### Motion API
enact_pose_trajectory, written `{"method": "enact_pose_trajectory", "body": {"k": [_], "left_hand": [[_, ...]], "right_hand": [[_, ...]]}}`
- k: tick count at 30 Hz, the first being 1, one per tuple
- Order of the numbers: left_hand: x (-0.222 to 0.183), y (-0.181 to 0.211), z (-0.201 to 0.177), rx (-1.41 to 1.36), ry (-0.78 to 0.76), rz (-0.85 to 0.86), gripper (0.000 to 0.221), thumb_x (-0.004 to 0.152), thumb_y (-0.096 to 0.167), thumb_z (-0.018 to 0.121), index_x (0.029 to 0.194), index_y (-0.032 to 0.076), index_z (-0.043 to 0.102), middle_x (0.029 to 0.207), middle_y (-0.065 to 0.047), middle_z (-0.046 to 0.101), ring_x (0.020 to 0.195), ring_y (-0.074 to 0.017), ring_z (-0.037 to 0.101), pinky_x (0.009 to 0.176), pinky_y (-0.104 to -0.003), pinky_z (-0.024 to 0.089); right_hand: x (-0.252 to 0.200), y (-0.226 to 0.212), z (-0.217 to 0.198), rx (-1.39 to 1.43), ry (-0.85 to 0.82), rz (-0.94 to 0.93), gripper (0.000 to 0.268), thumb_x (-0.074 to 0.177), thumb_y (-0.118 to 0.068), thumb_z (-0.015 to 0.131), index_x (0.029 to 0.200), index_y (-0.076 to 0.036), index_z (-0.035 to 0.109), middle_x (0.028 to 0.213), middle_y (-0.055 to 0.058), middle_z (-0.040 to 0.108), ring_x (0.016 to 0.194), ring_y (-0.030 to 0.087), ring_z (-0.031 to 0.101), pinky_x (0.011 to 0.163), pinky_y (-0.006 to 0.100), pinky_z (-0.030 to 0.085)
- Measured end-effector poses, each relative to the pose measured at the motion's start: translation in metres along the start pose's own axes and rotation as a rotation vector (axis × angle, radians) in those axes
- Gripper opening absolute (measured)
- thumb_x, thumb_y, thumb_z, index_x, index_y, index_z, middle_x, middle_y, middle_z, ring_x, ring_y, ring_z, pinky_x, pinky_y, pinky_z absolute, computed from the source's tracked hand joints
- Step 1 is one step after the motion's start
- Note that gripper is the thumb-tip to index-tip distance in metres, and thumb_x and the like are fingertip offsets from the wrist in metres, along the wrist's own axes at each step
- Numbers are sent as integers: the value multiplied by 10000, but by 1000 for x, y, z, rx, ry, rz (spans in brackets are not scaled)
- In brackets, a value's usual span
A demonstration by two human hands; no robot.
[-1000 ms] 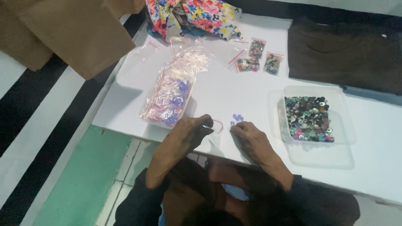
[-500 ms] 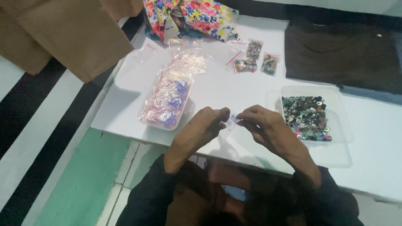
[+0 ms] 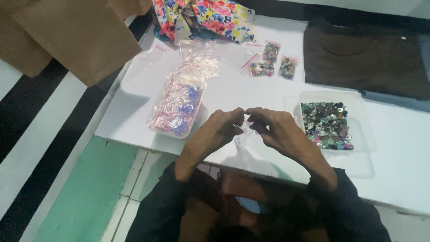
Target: Sorting small buttons from a plastic container onto a table surface
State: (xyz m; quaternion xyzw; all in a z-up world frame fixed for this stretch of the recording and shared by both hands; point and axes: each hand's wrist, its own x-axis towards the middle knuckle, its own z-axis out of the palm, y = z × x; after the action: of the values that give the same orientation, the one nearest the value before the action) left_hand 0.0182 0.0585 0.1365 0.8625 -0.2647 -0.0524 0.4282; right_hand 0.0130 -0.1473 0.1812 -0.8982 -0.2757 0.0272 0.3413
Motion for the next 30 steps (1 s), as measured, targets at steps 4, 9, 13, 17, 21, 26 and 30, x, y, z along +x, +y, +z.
{"method": "enact_pose_trajectory", "body": {"k": [4,9,13,17,21,26,30], "left_hand": [[-12,-8,-10,-106,50,33,213,883,-24,680,1059,50,585,874,-276,737,899,-534,705,721,-544,589],[-23,-8,-28,-126,59,-67,265,861,-70,648,1090,54,599,940,-268,750,948,-514,709,790,-517,587],[-24,-15,-24,-170,58,-53,314,837,-91,646,1104,64,594,963,-276,747,979,-521,702,813,-526,578],[-19,-19,-18,-168,57,-28,319,831,-99,653,1109,54,614,949,-275,747,947,-508,719,787,-524,587],[-13,-11,-14,-109,46,-7,255,851,-74,670,1078,36,634,936,-264,755,920,-493,728,780,-524,589],[-14,-7,-14,-92,46,-1,226,858,-63,666,1061,27,627,913,-272,753,907,-498,727,770,-506,587],[-12,-12,-17,-31,38,42,197,865,-19,682,1042,39,618,885,-243,753,894,-481,724,735,-495,583]], "right_hand": [[-2,20,5,4,123,-7,245,943,-35,678,1182,-66,723,1008,198,767,879,415,744,711,427,634],[-9,69,37,-233,24,202,248,947,-98,685,1188,-48,719,1147,208,736,969,431,719,787,508,620],[-8,93,68,-209,-11,260,301,972,-215,676,1249,-99,698,1186,162,725,1024,368,731,865,465,617],[-9,117,87,-385,77,184,211,992,-217,653,1176,-136,718,1072,115,738,923,355,735,718,422,639],[-7,120,93,-404,158,125,167,975,-163,659,1120,-116,726,997,129,717,854,388,731,622,431,635],[-15,123,79,-157,196,147,184,944,-161,690,1108,-85,725,970,172,713,844,434,716,625,440,633],[-22,53,35,206,307,193,193,889,-134,772,1070,-70,768,981,213,748,903,431,732,694,450,630]]}}
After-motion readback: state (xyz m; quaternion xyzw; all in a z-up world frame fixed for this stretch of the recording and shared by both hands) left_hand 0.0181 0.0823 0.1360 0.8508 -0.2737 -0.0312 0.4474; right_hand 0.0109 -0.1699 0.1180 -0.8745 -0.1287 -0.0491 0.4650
